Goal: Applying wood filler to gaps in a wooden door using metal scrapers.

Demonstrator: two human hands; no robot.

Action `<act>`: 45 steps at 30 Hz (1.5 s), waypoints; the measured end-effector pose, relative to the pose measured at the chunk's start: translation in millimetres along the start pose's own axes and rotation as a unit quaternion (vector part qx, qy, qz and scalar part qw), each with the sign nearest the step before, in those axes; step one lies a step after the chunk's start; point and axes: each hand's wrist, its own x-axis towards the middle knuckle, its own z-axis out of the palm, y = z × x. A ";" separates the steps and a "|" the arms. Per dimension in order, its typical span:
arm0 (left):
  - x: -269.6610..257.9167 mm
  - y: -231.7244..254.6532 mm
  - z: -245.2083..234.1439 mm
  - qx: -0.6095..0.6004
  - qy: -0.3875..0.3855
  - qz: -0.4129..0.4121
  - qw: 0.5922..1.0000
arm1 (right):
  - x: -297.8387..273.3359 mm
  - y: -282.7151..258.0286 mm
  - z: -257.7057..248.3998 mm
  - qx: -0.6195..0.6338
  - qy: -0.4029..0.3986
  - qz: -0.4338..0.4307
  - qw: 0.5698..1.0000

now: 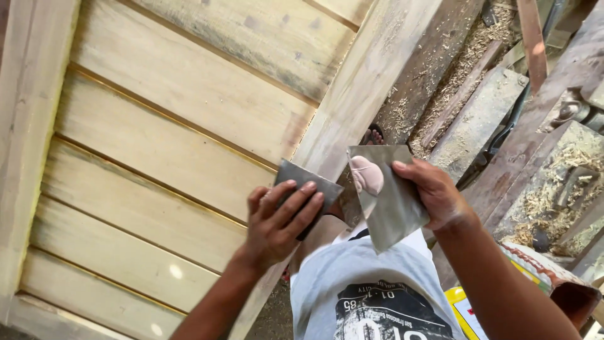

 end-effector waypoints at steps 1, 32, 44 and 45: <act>6.6 1.6 -12.0 -0.004 -0.003 0.000 1.000 | -3.9 -6.4 10.2 0.002 0.004 0.001 1.000; 91.5 -109.3 20.2 -0.016 -0.150 -0.269 0.951 | 10.5 -86.6 -175.6 -0.050 0.121 0.020 0.991; 131.5 -373.5 42.7 0.129 -0.076 -0.539 0.829 | 27.2 -193.6 -341.2 -0.368 0.245 0.035 0.896; 130.3 -386.9 45.8 0.152 -0.075 -0.526 0.833 | 31.3 -198.1 -348.8 -0.371 0.257 0.042 0.891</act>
